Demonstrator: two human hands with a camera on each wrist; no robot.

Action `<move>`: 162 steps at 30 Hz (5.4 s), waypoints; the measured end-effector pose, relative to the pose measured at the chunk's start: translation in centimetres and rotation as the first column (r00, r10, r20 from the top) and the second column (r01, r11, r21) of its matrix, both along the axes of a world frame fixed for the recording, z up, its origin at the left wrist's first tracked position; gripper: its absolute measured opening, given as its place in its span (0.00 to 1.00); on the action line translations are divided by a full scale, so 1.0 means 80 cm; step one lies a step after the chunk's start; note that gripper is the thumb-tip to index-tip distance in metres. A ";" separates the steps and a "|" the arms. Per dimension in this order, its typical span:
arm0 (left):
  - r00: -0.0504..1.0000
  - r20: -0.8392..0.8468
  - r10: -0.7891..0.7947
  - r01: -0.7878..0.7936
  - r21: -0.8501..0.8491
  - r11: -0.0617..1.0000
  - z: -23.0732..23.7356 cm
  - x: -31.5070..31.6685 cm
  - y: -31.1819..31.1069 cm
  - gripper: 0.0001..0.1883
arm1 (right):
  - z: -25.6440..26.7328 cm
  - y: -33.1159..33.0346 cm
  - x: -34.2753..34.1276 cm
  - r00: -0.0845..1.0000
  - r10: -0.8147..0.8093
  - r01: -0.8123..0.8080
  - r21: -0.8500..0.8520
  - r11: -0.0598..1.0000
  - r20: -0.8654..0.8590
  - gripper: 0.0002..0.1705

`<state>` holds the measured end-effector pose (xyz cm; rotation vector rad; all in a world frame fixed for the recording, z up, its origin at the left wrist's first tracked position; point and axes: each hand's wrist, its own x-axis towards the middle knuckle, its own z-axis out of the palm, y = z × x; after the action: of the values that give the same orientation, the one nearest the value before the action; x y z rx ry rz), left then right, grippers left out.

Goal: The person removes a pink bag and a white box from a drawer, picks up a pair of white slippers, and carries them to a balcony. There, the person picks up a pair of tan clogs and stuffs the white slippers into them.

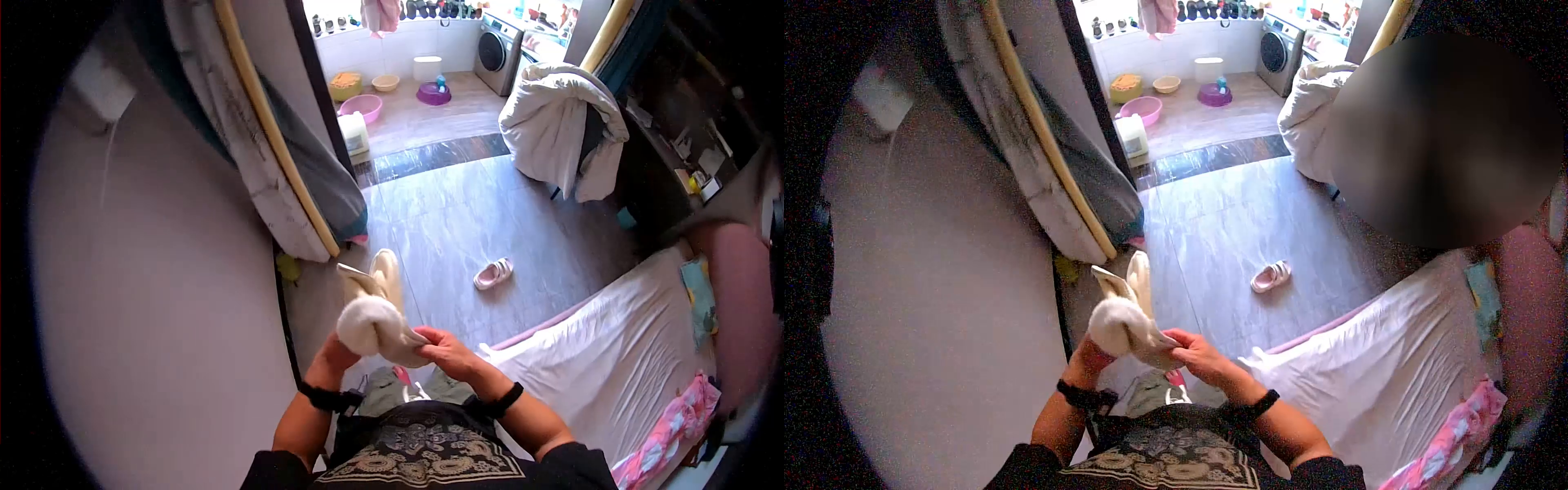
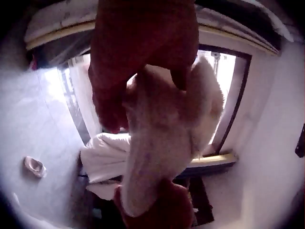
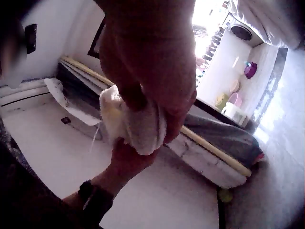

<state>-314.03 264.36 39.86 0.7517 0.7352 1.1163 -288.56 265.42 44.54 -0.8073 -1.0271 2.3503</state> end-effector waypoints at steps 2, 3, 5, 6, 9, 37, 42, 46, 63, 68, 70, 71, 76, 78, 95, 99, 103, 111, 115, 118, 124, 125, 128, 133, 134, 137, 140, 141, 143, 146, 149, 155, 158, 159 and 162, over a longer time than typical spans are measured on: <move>0.992 0.123 -0.010 0.025 -0.114 0.993 0.051 0.017 0.095 0.20 | 0.006 0.073 -0.003 0.994 -0.043 0.031 0.114 0.993 0.102 0.27; 0.971 0.237 0.030 0.027 -0.234 0.972 0.083 0.031 0.142 0.18 | -0.012 0.106 0.000 0.997 -0.061 0.056 0.119 0.991 0.046 0.30; 0.995 0.090 -0.037 0.056 -0.214 0.975 0.073 0.031 0.238 0.16 | -0.008 0.181 -0.001 0.992 -0.122 0.121 0.136 0.983 0.004 0.32; 0.998 0.016 -0.060 0.062 -0.203 0.977 0.068 0.033 0.281 0.16 | -0.008 0.220 0.002 0.990 -0.143 0.144 0.146 0.979 -0.017 0.34; 0.995 -0.097 -0.039 0.024 -0.150 0.988 0.065 0.039 0.403 0.18 | -0.020 0.366 -0.002 0.977 -0.210 0.203 0.131 0.970 0.043 0.39; 0.902 0.249 0.353 -0.288 -0.264 0.921 0.072 -0.182 1.329 0.34 | -0.040 1.379 -0.304 0.996 0.088 -0.087 -0.046 0.995 0.027 0.21; 0.797 0.287 0.531 -0.460 -0.281 0.842 0.052 -0.224 1.423 0.38 | -0.056 1.547 -0.372 0.977 0.127 -0.157 0.176 0.972 0.171 0.22; 0.716 0.154 0.681 -0.626 -0.289 0.724 0.040 -0.251 1.467 0.31 | -0.045 1.651 -0.448 0.889 0.228 -0.390 0.396 0.831 0.398 0.23; 0.048 0.055 0.997 -0.877 -0.475 0.068 -0.043 -0.379 1.509 0.25 | -0.173 1.855 -0.737 0.440 0.599 -0.823 0.032 0.567 0.669 0.30; -0.083 -0.090 0.992 -0.830 -0.545 -0.119 -0.062 -0.360 1.490 0.23 | -0.302 1.909 -0.843 0.400 0.451 -0.901 0.254 0.351 0.798 0.23; -0.166 -0.159 0.973 -0.810 -0.541 -0.227 -0.074 -0.346 1.487 0.20 | -0.342 1.923 -0.907 0.433 0.424 -0.898 0.341 0.277 0.795 0.22; -0.192 -0.209 0.959 -0.781 -0.560 -0.278 -0.073 -0.346 1.489 0.20 | -0.358 1.932 -0.950 0.461 0.455 -0.887 0.386 0.253 0.762 0.21; -0.296 -0.311 0.903 -0.684 -0.591 -0.427 -0.098 -0.333 1.511 0.22 | -0.449 1.946 -1.143 0.546 0.430 -0.790 0.613 -0.021 0.719 0.36; -0.303 -0.327 0.895 -0.676 -0.588 -0.444 -0.101 -0.358 1.538 0.23 | -0.388 1.929 -1.178 0.628 0.349 -0.739 0.673 -0.011 0.695 0.41; -0.191 -0.301 0.934 -0.750 -0.569 -0.337 -0.190 -0.561 1.672 0.24 | -0.365 2.065 -1.048 0.619 0.518 -0.723 0.686 0.081 0.590 0.21; -0.083 -0.312 0.947 -0.782 -0.569 -0.256 -0.215 -0.610 1.713 0.25 | -0.356 2.129 -1.004 0.666 0.473 -0.701 0.700 0.134 0.576 0.26; -0.050 -0.236 0.970 -0.790 -0.586 -0.183 -0.246 -0.659 1.754 0.25 | -0.364 2.171 -0.981 0.696 0.400 -0.704 0.676 0.218 0.596 0.28; 0.021 -0.149 0.989 -0.811 -0.581 -0.071 -0.298 -0.752 1.839 0.25 | -0.389 2.209 -0.964 0.791 0.288 -0.601 0.774 0.199 0.540 0.32; -0.005 -0.175 0.985 -0.870 -0.485 -0.091 -0.299 -0.813 1.889 0.24 | -0.398 2.220 -0.959 0.797 0.314 -0.591 0.775 0.225 0.517 0.33; -0.099 -0.189 0.977 -0.885 -0.433 -0.174 -0.314 -0.857 1.901 0.25 | -0.400 2.226 -0.959 0.807 0.315 -0.570 0.799 0.194 0.499 0.33; -0.228 -0.347 0.910 -0.886 -0.312 -0.342 -0.333 -0.901 1.891 0.23 | -0.413 2.252 -0.936 0.819 0.149 -0.574 0.792 0.209 0.555 0.28; -0.203 -0.374 0.905 -0.894 -0.306 -0.327 -0.332 -0.897 1.887 0.24 | -0.415 2.259 -0.928 0.814 0.088 -0.578 0.785 0.223 0.574 0.25; -0.085 -0.353 0.932 -0.891 -0.392 -0.229 -0.332 -0.867 1.878 0.25 | -0.423 2.276 -0.909 0.805 -0.023 -0.557 0.767 0.318 0.593 0.15; -0.043 -0.322 0.946 -0.845 -0.494 -0.206 -0.343 -0.781 1.891 0.25 | -0.429 2.270 -0.916 0.749 -0.100 -0.433 0.599 0.673 0.654 0.21; -0.026 -0.300 0.954 -0.823 -0.535 -0.191 -0.346 -0.767 1.890 0.25 | -0.426 2.247 -0.923 0.754 -0.098 -0.368 0.542 0.755 0.649 0.24; 0.112 -0.350 0.930 -0.822 -0.558 -0.111 -0.349 -0.744 1.893 0.26 | -0.429 2.209 -0.913 0.656 0.396 -0.587 0.105 0.802 0.643 0.40; 0.324 -0.420 0.848 -0.852 -0.520 0.068 -0.343 -0.741 1.893 0.26 | -0.434 2.149 -0.945 0.654 0.719 -0.689 -0.207 0.695 0.234 0.43; 0.376 -0.454 0.808 -0.855 -0.505 0.114 -0.337 -0.744 1.895 0.26 | -0.439 2.133 -0.963 0.658 0.747 -0.703 -0.280 0.654 0.093 0.43; 0.418 -0.515 0.749 -0.866 -0.475 0.157 -0.336 -0.753 1.888 0.27 | -0.440 2.104 -1.007 0.605 0.769 -0.704 -0.313 0.638 0.206 0.42; 0.299 -0.601 0.741 -0.926 -0.371 0.073 -0.322 -0.784 1.865 0.24 | -0.441 2.099 -1.052 0.633 0.737 -0.639 -0.377 0.670 0.237 0.40; -0.236 -0.786 0.571 -0.922 -0.005 -0.388 -0.297 -0.822 1.830 0.19 | -0.444 2.116 -1.083 0.690 0.676 -0.623 -0.261 0.737 0.259 0.34; -0.267 -0.807 0.527 -0.924 0.060 -0.377 -0.297 -0.845 1.802 0.22 | -0.444 2.142 -1.102 0.757 0.558 -0.579 -0.046 0.814 0.339 0.23; -0.243 -0.828 0.505 -0.931 0.053 -0.361 -0.303 -0.828 1.794 0.23 | -0.462 2.150 -1.098 0.762 0.535 -0.583 0.027 0.812 0.365 0.22; -0.258 -0.795 0.549 -0.938 0.071 -0.338 -0.309 -0.817 1.795 0.23 | -0.468 2.153 -1.095 0.761 0.530 -0.587 0.050 0.808 0.375 0.22; -0.296 -0.761 0.578 -0.934 0.102 -0.344 -0.310 -0.777 1.812 0.24 | -0.474 2.152 -1.095 0.757 0.521 -0.586 0.057 0.808 0.394 0.21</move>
<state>-376.21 409.30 15.05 -0.5355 2.4745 1.8773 -376.13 437.60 6.62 -0.9927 -1.8316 2.5763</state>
